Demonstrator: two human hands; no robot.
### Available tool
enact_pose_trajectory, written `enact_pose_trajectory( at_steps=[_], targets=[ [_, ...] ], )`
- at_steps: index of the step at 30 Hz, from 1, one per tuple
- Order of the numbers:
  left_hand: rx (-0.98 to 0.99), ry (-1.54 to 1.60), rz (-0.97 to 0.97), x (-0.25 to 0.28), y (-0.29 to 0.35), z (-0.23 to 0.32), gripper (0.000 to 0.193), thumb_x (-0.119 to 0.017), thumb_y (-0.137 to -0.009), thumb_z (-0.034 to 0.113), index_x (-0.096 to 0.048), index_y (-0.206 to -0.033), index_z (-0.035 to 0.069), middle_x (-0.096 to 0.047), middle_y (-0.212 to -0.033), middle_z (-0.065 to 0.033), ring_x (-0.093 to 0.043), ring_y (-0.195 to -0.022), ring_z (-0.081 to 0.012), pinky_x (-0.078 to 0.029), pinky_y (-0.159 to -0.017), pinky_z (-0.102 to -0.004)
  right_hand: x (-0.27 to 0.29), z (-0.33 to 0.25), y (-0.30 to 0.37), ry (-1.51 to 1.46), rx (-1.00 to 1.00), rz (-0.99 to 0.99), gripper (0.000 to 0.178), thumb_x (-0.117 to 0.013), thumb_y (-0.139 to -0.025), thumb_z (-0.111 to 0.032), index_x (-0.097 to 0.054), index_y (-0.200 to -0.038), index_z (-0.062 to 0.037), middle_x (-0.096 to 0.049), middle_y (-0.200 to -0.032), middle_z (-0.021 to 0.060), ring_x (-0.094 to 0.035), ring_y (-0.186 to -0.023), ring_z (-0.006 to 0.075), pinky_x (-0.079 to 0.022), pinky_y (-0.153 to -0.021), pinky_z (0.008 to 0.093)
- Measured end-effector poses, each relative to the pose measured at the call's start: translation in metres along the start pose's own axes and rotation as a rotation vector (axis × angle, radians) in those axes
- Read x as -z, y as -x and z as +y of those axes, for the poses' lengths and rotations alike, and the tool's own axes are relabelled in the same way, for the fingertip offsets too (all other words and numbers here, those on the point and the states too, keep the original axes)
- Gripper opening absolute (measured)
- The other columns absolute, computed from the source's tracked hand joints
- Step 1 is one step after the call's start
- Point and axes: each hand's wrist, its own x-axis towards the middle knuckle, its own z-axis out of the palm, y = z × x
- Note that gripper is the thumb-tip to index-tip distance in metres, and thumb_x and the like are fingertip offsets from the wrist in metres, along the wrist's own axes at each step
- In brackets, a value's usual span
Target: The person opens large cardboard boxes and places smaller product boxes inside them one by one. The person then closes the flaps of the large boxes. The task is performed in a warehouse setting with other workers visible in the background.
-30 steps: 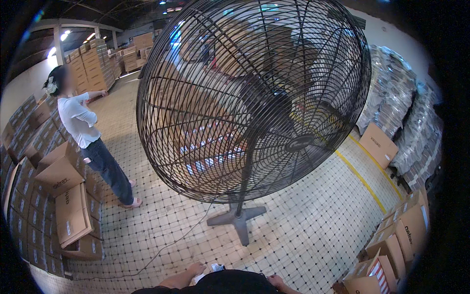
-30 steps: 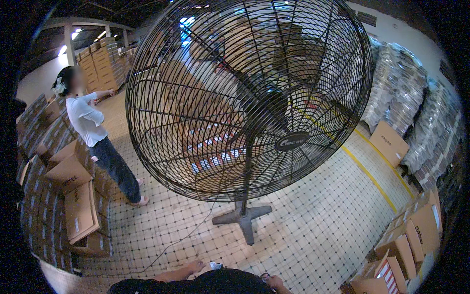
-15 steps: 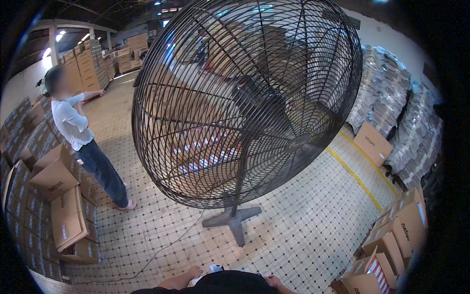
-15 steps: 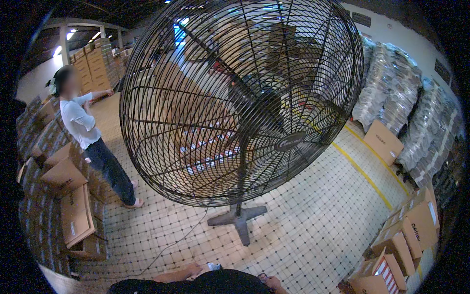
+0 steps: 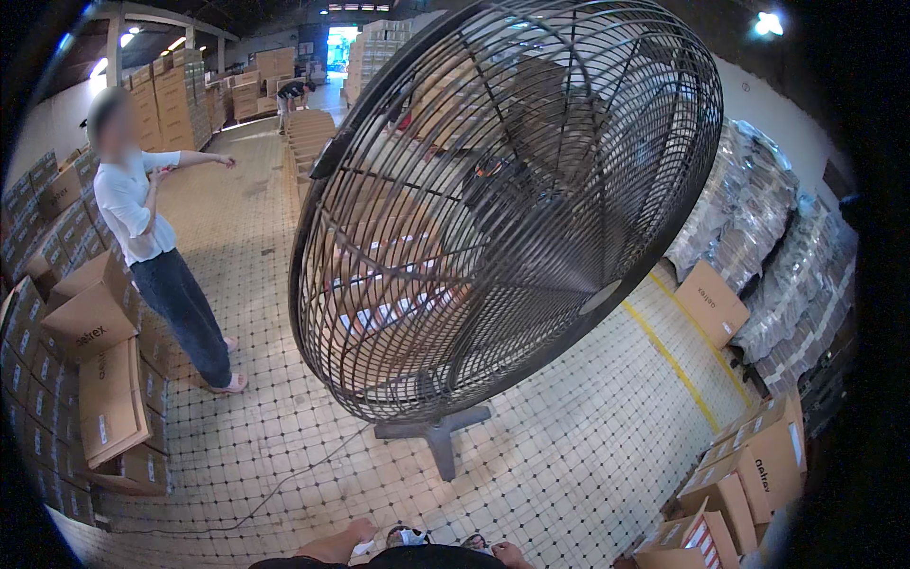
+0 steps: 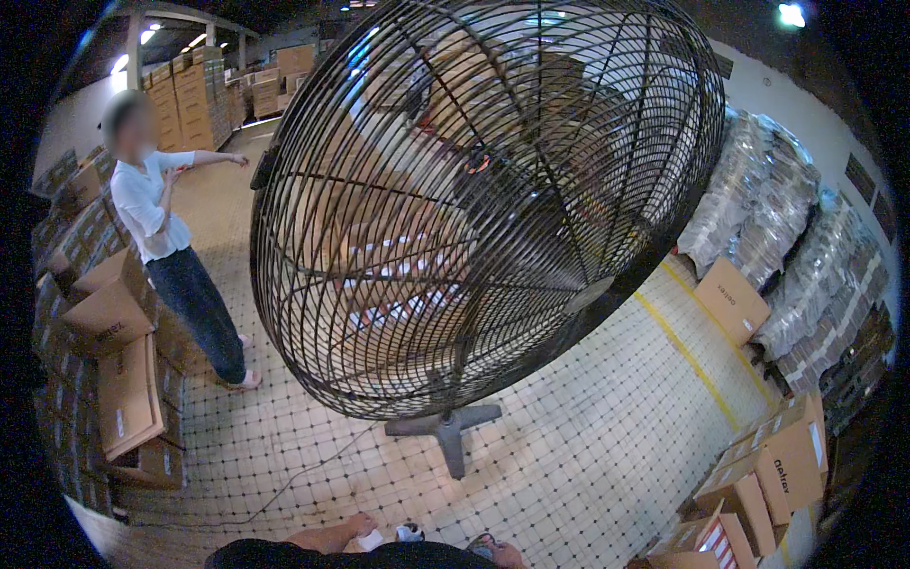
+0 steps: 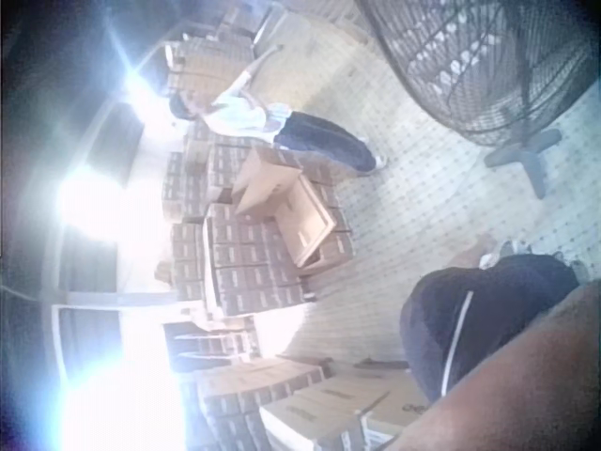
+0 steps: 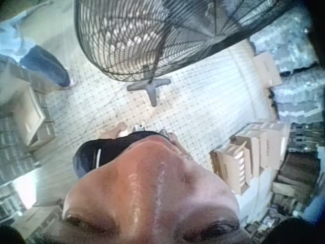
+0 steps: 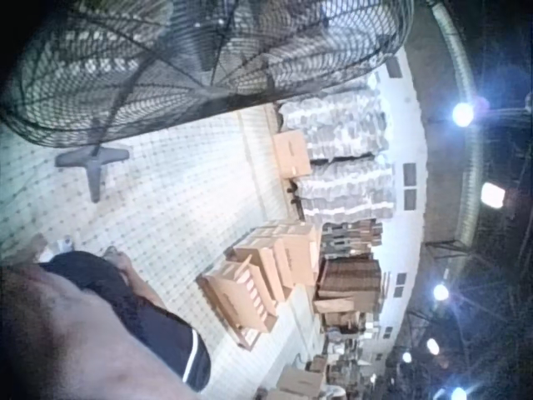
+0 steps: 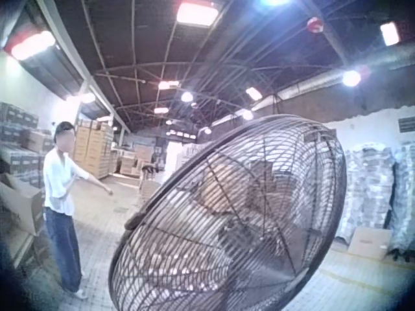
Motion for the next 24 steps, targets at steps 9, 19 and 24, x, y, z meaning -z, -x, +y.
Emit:
enact_pose_trajectory(
  at_steps=[9,19,24],
  targets=[
    [0.121,0.194,0.012,0.019,-0.026,0.045,0.05,-0.052,-0.085,0.043,-0.065,-0.117,0.007,-0.06,-0.126,-0.0195,-0.059,-0.113,-0.0377,-0.049,-0.094,-0.0452,0.022,0.003,0.034,-0.12,-0.141,0.0,0.052,-0.05,-0.093,-0.048,-0.069,-0.106,-0.0009,-0.069,-0.101,0.0224,-0.064,-0.101,0.035,-0.049,-0.088,0.0432],
    [0.256,0.096,0.204,0.007,-0.023,0.113,0.055,-0.057,-0.084,0.054,-0.07,-0.109,0.007,-0.069,-0.104,-0.0194,-0.065,-0.103,-0.0342,-0.052,-0.087,-0.0429,0.069,0.117,0.008,-0.178,-0.157,0.0,0.048,-0.053,-0.092,-0.046,-0.069,-0.101,-0.0021,-0.069,-0.095,0.0212,-0.066,-0.098,0.0331,-0.051,-0.084,0.0426],
    [0.014,-0.303,0.029,-0.035,-0.068,0.197,0.048,-0.057,-0.085,0.049,-0.07,-0.109,0.01,-0.07,-0.1,-0.0179,-0.067,-0.098,-0.035,-0.053,-0.082,-0.0422,0.131,0.206,-0.01,-0.198,-0.144,-0.01,0.046,-0.054,-0.091,-0.046,-0.069,-0.099,-0.0027,-0.069,-0.092,0.0206,-0.066,-0.096,0.0321,-0.052,-0.082,0.0422]
  ],
)
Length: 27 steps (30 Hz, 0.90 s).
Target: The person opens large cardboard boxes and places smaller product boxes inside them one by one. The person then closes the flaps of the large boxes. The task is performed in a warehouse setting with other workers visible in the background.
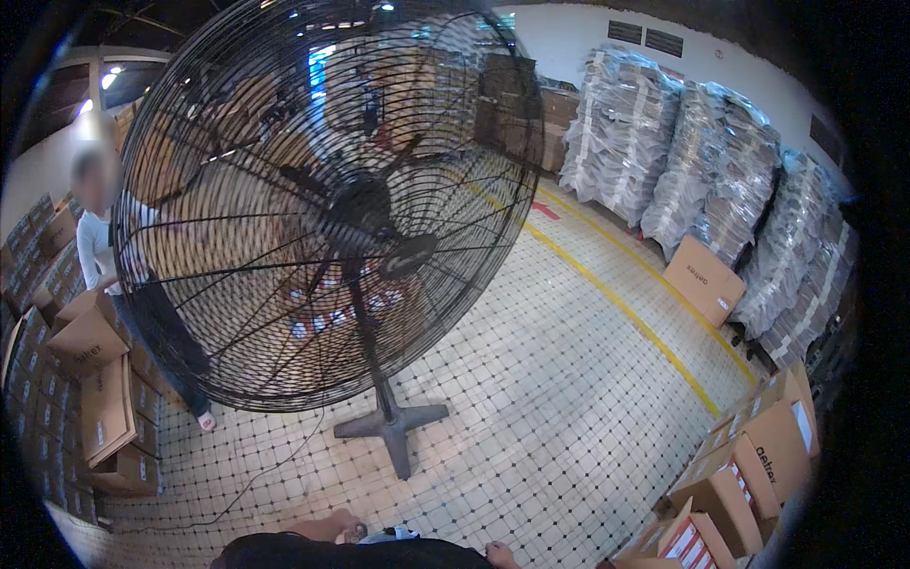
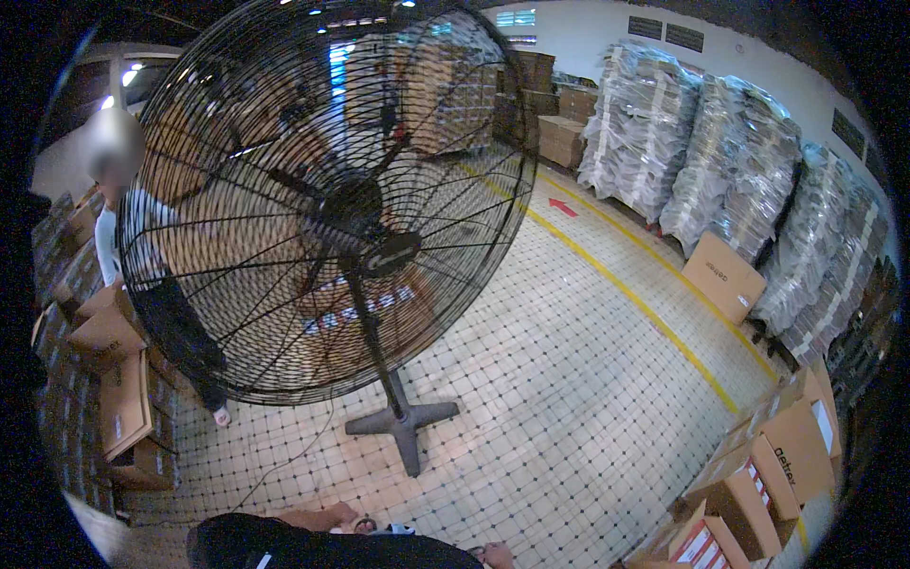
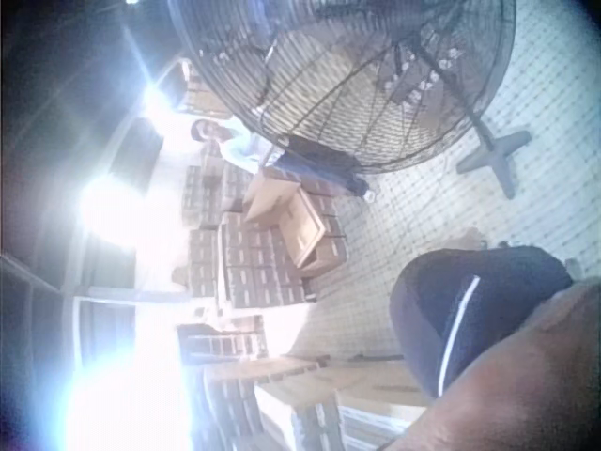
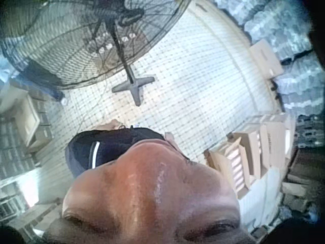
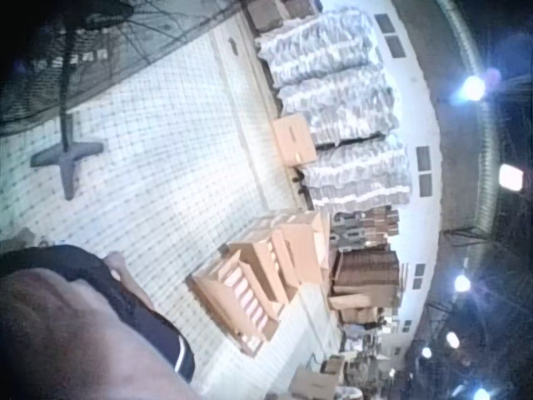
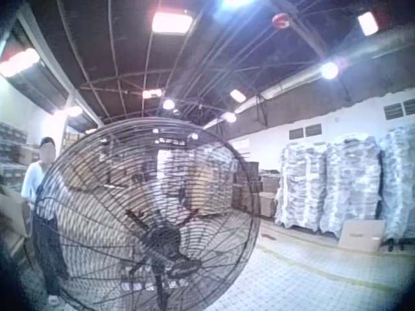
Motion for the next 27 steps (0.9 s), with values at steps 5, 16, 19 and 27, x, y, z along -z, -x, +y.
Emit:
enact_pose_trajectory(
  at_steps=[5,16,19,27],
  targets=[
    [-0.418,0.06,0.304,0.057,-0.051,0.2,0.047,-0.048,-0.092,0.044,-0.063,-0.121,0.009,-0.065,-0.115,-0.0186,-0.062,-0.105,-0.0386,-0.049,-0.091,-0.0439,0.081,0.076,-0.038,0.156,0.012,-0.082,0.045,-0.055,-0.09,-0.045,-0.069,-0.096,-0.0033,-0.07,-0.089,0.02,-0.067,-0.095,0.0311,-0.052,-0.08,0.0419],
    [-0.214,0.809,0.079,0.188,-0.128,0.376,0.054,-0.053,-0.091,0.052,-0.063,-0.119,0.007,-0.068,-0.111,-0.0152,-0.064,-0.101,-0.0326,-0.05,-0.088,-0.0423,0.304,-0.034,-0.27,-0.626,0.23,-0.049,0.024,-0.052,-0.097,-0.028,-0.054,-0.092,-0.0042,-0.059,-0.069,0.0098,-0.06,-0.061,0.0183,-0.049,-0.051,0.0328],
    [-0.071,0.62,0.061,0.217,-0.2,0.373,0.051,-0.05,-0.089,0.048,-0.068,-0.107,0.004,-0.065,-0.114,-0.0218,-0.063,-0.105,-0.0371,-0.049,-0.091,-0.0467,0.367,-0.034,-0.303,-0.677,0.344,-0.027,0.024,-0.052,-0.097,-0.027,-0.052,-0.089,-0.0043,-0.057,-0.066,0.0097,-0.056,-0.054,0.0175,-0.047,-0.046,0.0315],
    [-0.052,0.584,0.348,0.379,-0.311,0.4,0.051,-0.055,-0.087,0.041,-0.062,-0.118,0.001,-0.063,-0.117,-0.0231,-0.061,-0.11,-0.0377,-0.048,-0.092,-0.0464,0.484,-0.025,-0.397,0.272,0.241,-0.124,0.026,-0.052,-0.095,-0.028,-0.057,-0.09,-0.0026,-0.061,-0.073,0.013,-0.059,-0.063,0.0226,-0.048,-0.056,0.0358]
  ],
)
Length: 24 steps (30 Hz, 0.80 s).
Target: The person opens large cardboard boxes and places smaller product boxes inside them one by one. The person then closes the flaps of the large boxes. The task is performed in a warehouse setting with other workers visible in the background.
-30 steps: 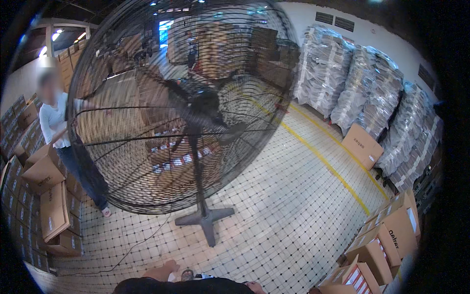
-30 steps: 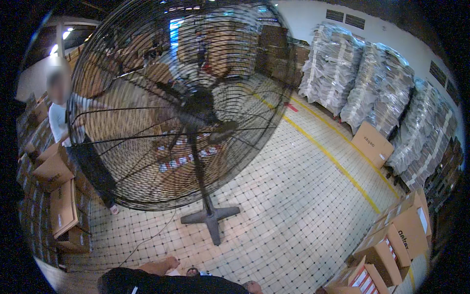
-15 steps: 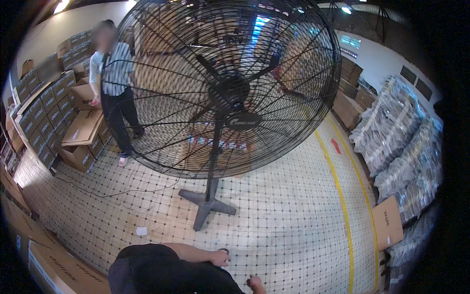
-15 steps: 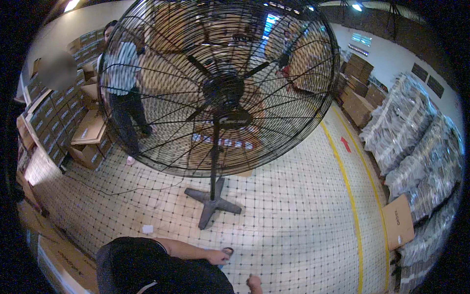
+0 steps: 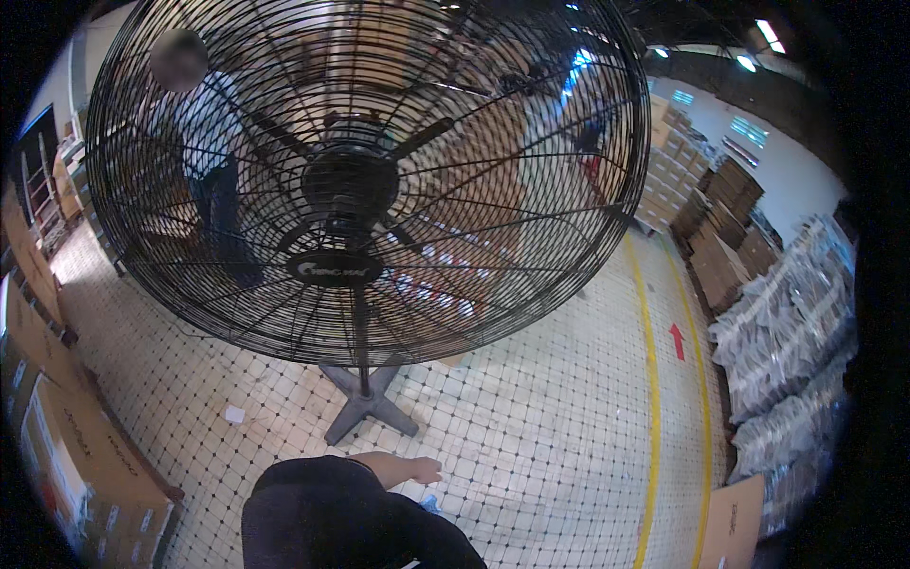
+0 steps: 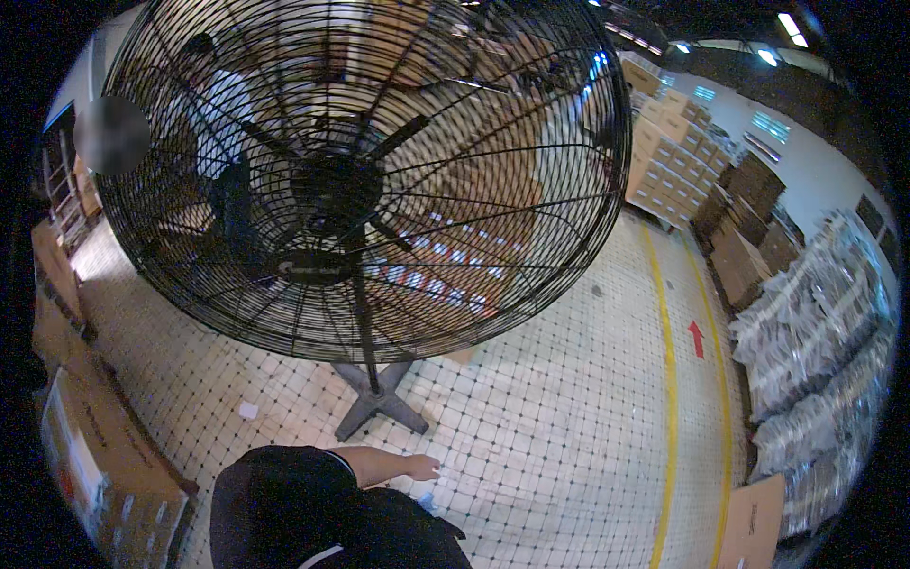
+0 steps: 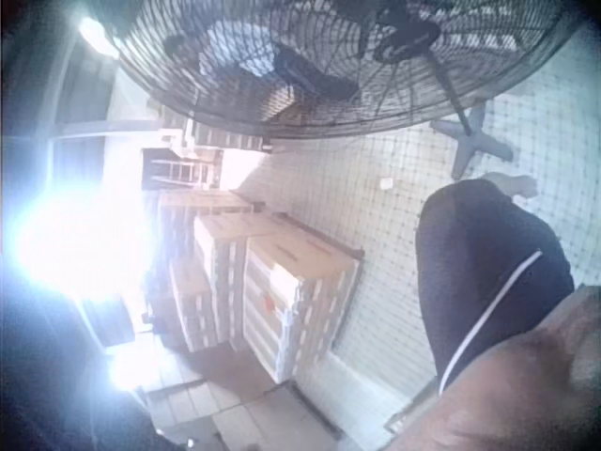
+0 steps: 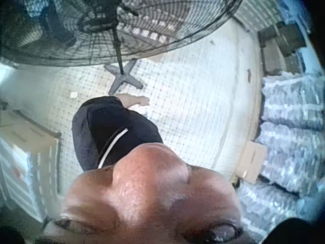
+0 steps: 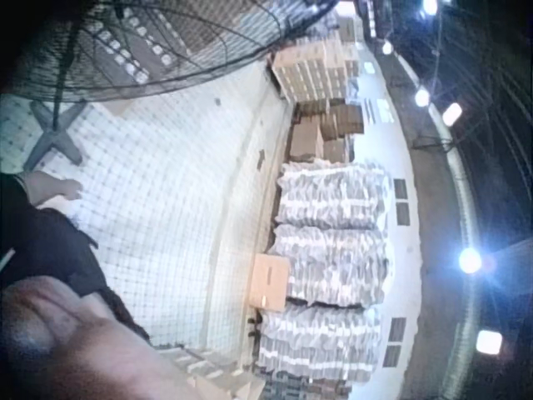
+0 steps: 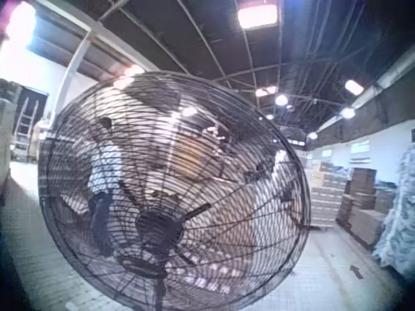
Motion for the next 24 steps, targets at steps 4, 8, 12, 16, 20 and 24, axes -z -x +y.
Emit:
enact_pose_trajectory(
  at_steps=[4,8,12,16,20,24],
  targets=[
    [0.073,0.08,-0.008,0.01,-0.043,0.033,0.053,-0.053,-0.088,0.042,-0.056,-0.124,0.002,-0.061,-0.122,-0.0218,-0.057,-0.116,-0.0374,-0.045,-0.097,-0.046,0.052,-0.003,-0.064,0.104,0.071,-0.107,0.027,-0.052,-0.094,-0.028,-0.06,-0.091,-0.0018,-0.063,-0.077,0.0147,-0.061,-0.07,0.0253,-0.049,-0.063,0.0381],
    [0.227,0.052,0.016,-0.007,-0.071,0.022,0.057,-0.054,-0.088,0.043,-0.057,-0.125,0.001,-0.059,-0.126,-0.0234,-0.056,-0.117,-0.0374,-0.045,-0.098,-0.0453,0.102,0.03,-0.12,0.128,0.117,-0.157,0.029,-0.053,-0.092,-0.028,-0.063,-0.092,-0.0009,-0.066,-0.081,0.0163,-0.063,-0.076,0.028,-0.05,-0.069,0.0405],
    [0.512,0.036,0.02,-0.045,-0.075,0.009,0.055,-0.054,-0.088,0.045,-0.064,-0.115,-0.002,-0.062,-0.121,-0.0247,-0.059,-0.114,-0.0375,-0.047,-0.096,-0.0443,0.165,0.103,-0.175,0.197,0.153,-0.222,0.031,-0.053,-0.091,-0.028,-0.066,-0.093,-0.0001,-0.068,-0.086,0.018,-0.065,-0.083,0.0307,-0.051,-0.075,0.0428],
    [0.056,-0.588,-0.274,-0.067,-0.098,0.028,0.042,-0.056,-0.084,0.042,-0.071,-0.092,0.004,-0.07,-0.091,-0.019,-0.068,-0.084,-0.037,-0.054,-0.076,-0.0491,0.27,0.153,-0.27,0.16,-0.094,-0.25,0.033,-0.053,-0.09,-0.028,-0.069,-0.094,0.0008,-0.07,-0.09,0.0196,-0.067,-0.089,0.0334,-0.052,-0.081,0.0451],
    [0.456,0.012,-0.1,-0.071,-0.17,0.085,0.046,-0.063,-0.083,0.041,-0.07,-0.107,0.003,-0.067,-0.114,-0.0203,-0.063,-0.108,-0.035,-0.05,-0.092,-0.0451,0.385,0.127,-0.376,0.131,0.053,0.535,0.022,-0.054,-0.088,-0.021,-0.066,-0.092,-0.0033,-0.068,-0.08,0.018,-0.067,-0.074,0.0311,-0.053,-0.066,0.0432],
    [0.61,0.178,0.066,-0.05,-0.222,0.116,0.047,-0.067,-0.081,0.04,-0.067,-0.114,0.007,-0.067,-0.111,-0.02,-0.064,-0.105,-0.0357,-0.052,-0.089,-0.0446,0.44,0.063,-0.438,-0.584,-0.097,0.252,0.02,-0.053,-0.089,-0.021,-0.065,-0.094,-0.0041,-0.067,-0.078,0.0143,-0.065,-0.071,0.0266,-0.051,-0.061,0.0361]
  ],
)
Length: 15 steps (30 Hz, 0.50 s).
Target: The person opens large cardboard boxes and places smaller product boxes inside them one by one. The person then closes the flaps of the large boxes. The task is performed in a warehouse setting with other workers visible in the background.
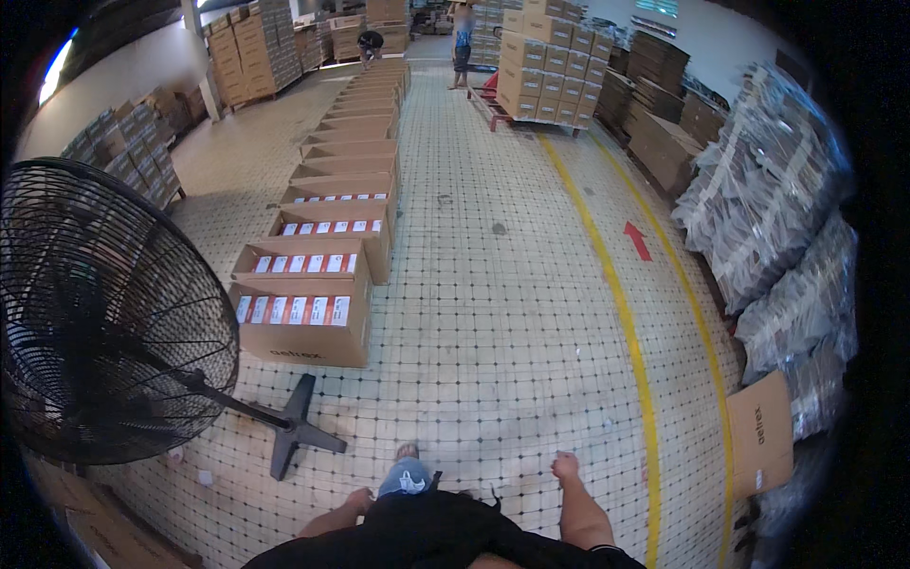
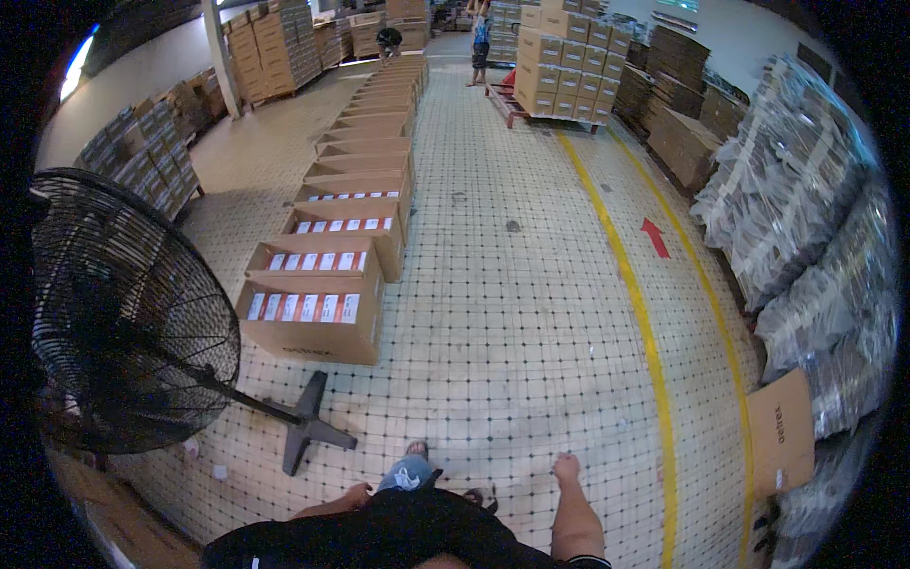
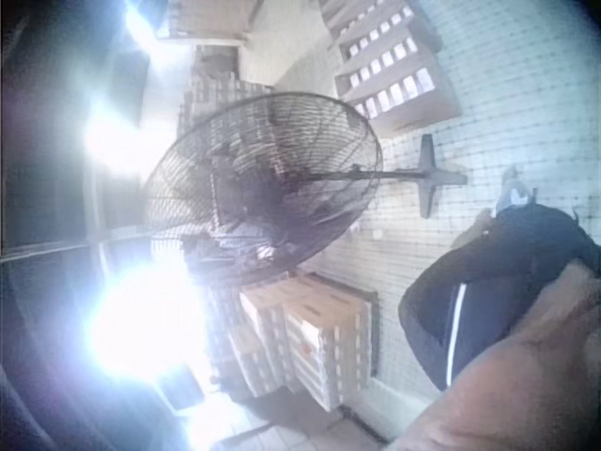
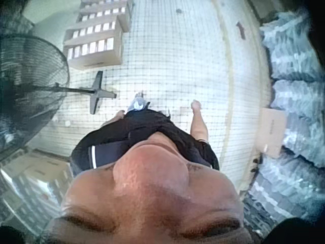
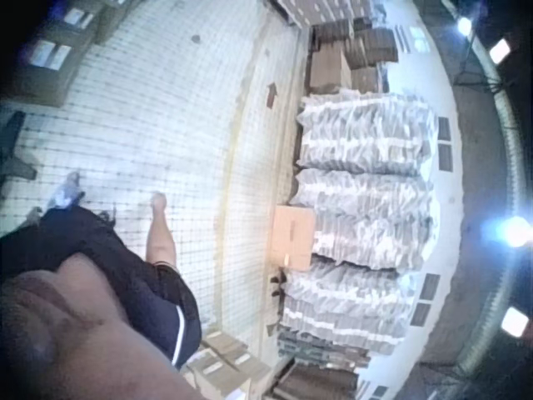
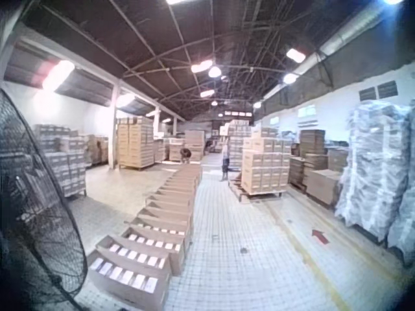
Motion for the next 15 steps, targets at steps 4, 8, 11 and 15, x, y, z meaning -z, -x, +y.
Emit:
enact_pose_trajectory(
  at_steps=[4,8,11,15],
  targets=[
    [0.174,0.433,0.044,0.028,-0.057,0.037,0.053,-0.058,-0.084,0.047,-0.068,-0.11,0.002,-0.062,-0.122,-0.0217,-0.059,-0.115,-0.036,-0.046,-0.099,-0.0416,-0.056,-0.024,-0.021,0.622,0.373,-0.124,0.028,-0.056,-0.091,-0.032,-0.067,-0.101,-0.0074,-0.068,-0.076,0.0122,-0.066,-0.067,0.0243,-0.054,-0.067,0.0373],
    [0.063,0.199,-0.035,0.061,-0.142,0.074,0.049,-0.056,-0.085,0.046,-0.071,-0.105,0.004,-0.064,-0.118,-0.022,-0.059,-0.114,-0.036,-0.046,-0.097,-0.0436,-0.103,-0.009,-0.019,0.666,0.505,-0.594,0.03,-0.053,-0.09,-0.033,-0.068,-0.09,-0.0071,-0.068,-0.08,0.0116,-0.066,-0.076,0.025,-0.051,-0.068,0.0395],
    [-0.216,-0.305,-0.185,0.12,-0.211,0.094,0.045,-0.059,-0.083,0.046,-0.072,-0.101,0.007,-0.07,-0.103,-0.0194,-0.066,-0.102,-0.0346,-0.051,-0.087,-0.0436,-0.115,-0.012,-0.018,1.078,0.552,-0.672,0.031,-0.051,-0.091,-0.034,-0.068,-0.092,-0.0072,-0.069,-0.088,0.0124,-0.066,-0.079,0.0273,-0.052,-0.07,0.0427],
    [0.08,0.376,-0.249,0.252,-0.303,0.131,0.047,-0.058,-0.087,0.049,-0.071,-0.09,0.003,-0.072,-0.094,-0.0171,-0.069,-0.088,-0.0333,-0.055,-0.076,-0.0428,-0.116,-0.06,-0.035,1.046,0.42,-0.574,0.032,-0.052,-0.091,-0.033,-0.068,-0.089,-0.0053,-0.068,-0.08,0.0137,-0.066,-0.071,0.0313,-0.052,-0.068,0.0451]
  ],
)
